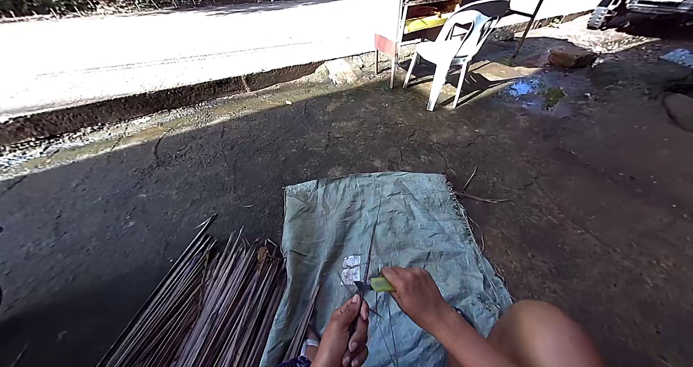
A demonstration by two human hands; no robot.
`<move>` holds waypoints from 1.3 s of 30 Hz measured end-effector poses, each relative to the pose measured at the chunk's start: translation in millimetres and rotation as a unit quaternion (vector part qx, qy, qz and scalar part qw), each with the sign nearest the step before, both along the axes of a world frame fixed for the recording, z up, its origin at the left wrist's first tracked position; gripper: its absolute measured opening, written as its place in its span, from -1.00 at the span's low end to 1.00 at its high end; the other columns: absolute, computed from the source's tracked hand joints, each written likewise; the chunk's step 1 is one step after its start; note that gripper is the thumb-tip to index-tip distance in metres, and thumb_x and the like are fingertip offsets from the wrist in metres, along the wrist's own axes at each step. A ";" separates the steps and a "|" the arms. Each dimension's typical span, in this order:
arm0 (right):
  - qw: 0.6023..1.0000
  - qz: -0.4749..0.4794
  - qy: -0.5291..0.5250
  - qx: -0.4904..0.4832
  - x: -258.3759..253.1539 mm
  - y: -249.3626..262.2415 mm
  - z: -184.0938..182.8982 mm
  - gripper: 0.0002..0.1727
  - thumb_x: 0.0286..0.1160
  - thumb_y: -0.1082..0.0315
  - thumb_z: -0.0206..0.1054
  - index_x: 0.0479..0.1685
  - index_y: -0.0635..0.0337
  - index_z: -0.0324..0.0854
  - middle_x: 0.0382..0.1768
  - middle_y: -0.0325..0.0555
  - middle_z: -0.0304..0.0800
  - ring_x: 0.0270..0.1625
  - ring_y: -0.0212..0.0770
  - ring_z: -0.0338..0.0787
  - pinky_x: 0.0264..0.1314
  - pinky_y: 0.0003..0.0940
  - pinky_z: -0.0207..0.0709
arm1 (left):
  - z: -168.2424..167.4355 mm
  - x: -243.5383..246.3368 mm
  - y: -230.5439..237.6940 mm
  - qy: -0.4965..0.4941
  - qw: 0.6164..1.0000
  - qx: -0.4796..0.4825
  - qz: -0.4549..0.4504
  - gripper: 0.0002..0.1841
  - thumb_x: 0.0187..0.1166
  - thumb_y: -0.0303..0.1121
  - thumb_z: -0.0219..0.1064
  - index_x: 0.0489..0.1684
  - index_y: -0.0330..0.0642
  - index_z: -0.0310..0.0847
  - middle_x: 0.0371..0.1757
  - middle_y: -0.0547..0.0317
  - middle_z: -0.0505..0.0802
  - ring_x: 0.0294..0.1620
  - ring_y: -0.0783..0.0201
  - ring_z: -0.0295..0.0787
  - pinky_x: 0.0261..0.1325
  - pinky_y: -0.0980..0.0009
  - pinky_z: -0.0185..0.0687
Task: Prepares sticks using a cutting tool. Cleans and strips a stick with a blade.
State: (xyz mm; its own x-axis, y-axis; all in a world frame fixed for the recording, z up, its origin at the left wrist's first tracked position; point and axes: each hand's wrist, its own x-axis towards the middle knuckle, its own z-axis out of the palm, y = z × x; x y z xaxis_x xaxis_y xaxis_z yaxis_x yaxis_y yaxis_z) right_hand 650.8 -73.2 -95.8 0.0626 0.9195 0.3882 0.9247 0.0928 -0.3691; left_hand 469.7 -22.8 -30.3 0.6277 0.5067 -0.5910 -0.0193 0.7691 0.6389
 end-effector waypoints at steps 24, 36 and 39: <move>0.866 -0.371 0.145 -0.302 91.6 14.0 57.9 -0.65 0.82 0.36 0.06 0.42 0.22 0.57 0.09 0.32 0.83 0.20 0.35 0.81 0.19 0.29 0.55 | 4.1 -5.7 -19.4 0.017 0.997 0.039 -0.064 -0.49 0.86 -0.40 -0.39 -0.50 -0.07 0.43 -0.85 0.50 0.46 -0.89 0.68 0.25 -0.76 0.76 0.19; 0.825 0.118 0.518 -0.194 34.7 2.5 21.5 -0.59 0.72 0.22 0.06 0.24 0.34 0.63 -0.55 -0.45 0.45 -0.54 -0.60 0.40 -0.39 -0.60 0.34 | 3.8 -4.8 -5.6 0.021 0.998 0.053 0.005 -0.48 0.88 -0.37 -0.40 -0.48 -0.10 0.46 -0.86 0.44 0.49 -0.87 0.61 0.35 -0.70 0.71 0.36; 0.828 0.183 0.493 -0.198 15.0 -1.6 16.0 -0.48 0.73 0.01 0.11 0.20 0.33 0.66 -0.49 -0.39 0.49 -0.48 -0.60 0.38 -0.33 -0.59 0.30 | 4.2 -2.4 -5.0 0.013 0.998 0.054 0.017 -0.48 0.87 -0.37 -0.39 -0.46 -0.13 0.49 -0.89 0.43 0.47 -0.90 0.61 0.33 -0.73 0.70 0.33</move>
State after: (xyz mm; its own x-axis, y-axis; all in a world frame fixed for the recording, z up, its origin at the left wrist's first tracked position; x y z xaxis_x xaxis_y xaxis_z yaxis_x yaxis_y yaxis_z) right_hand 665.8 -74.7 -79.8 -0.1404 0.9899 -0.0212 0.0937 -0.0080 -0.9956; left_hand 467.3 -27.7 -26.2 0.5945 0.5891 -0.5473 -0.0263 0.6945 0.7190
